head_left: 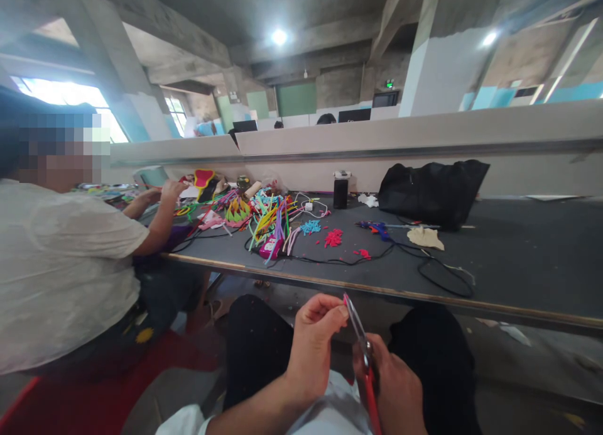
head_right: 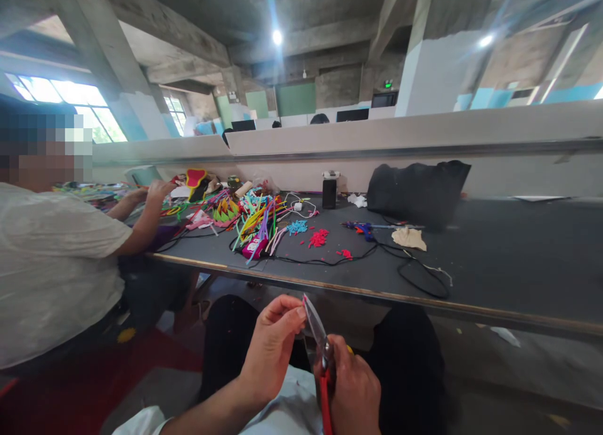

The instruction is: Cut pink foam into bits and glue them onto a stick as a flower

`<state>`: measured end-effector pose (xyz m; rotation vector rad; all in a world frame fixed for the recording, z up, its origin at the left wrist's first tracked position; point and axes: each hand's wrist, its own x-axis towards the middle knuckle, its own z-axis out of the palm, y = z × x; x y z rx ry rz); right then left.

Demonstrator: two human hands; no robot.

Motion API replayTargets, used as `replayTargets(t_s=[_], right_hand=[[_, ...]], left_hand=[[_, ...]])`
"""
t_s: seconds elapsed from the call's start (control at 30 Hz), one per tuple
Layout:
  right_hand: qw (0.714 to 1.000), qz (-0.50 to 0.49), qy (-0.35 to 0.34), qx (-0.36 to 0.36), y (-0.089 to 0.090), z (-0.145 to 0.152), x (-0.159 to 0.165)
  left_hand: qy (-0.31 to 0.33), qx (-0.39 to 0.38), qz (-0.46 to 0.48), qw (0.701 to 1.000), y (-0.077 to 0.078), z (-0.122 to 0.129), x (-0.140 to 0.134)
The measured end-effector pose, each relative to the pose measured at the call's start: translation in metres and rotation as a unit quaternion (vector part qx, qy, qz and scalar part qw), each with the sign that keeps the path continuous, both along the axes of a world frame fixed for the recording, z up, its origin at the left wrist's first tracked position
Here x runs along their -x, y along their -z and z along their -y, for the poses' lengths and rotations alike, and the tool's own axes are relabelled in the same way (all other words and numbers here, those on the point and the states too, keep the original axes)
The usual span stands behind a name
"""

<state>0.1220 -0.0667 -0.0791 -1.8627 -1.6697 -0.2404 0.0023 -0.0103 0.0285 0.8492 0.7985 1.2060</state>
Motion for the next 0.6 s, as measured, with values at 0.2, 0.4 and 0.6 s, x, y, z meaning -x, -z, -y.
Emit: replayTargets(t_s=[0.2,0.4,0.6], right_hand=[[1.000,-0.017,-0.021,0.011,0.005,-0.001,-0.003],[0.995,-0.076,-0.022,0.057,0.008,-0.001,-0.003],[0.957,-0.284,-0.031,0.046,-0.013,-0.006,-0.002]], left_hand=[[0.003,0.005,-0.003,1.000,0.002,0.000,0.000],[0.003,0.017,-0.003,1.000,0.000,0.000,-0.002],[0.072,0.030,0.019,0.997,0.002,-0.005,0.003]])
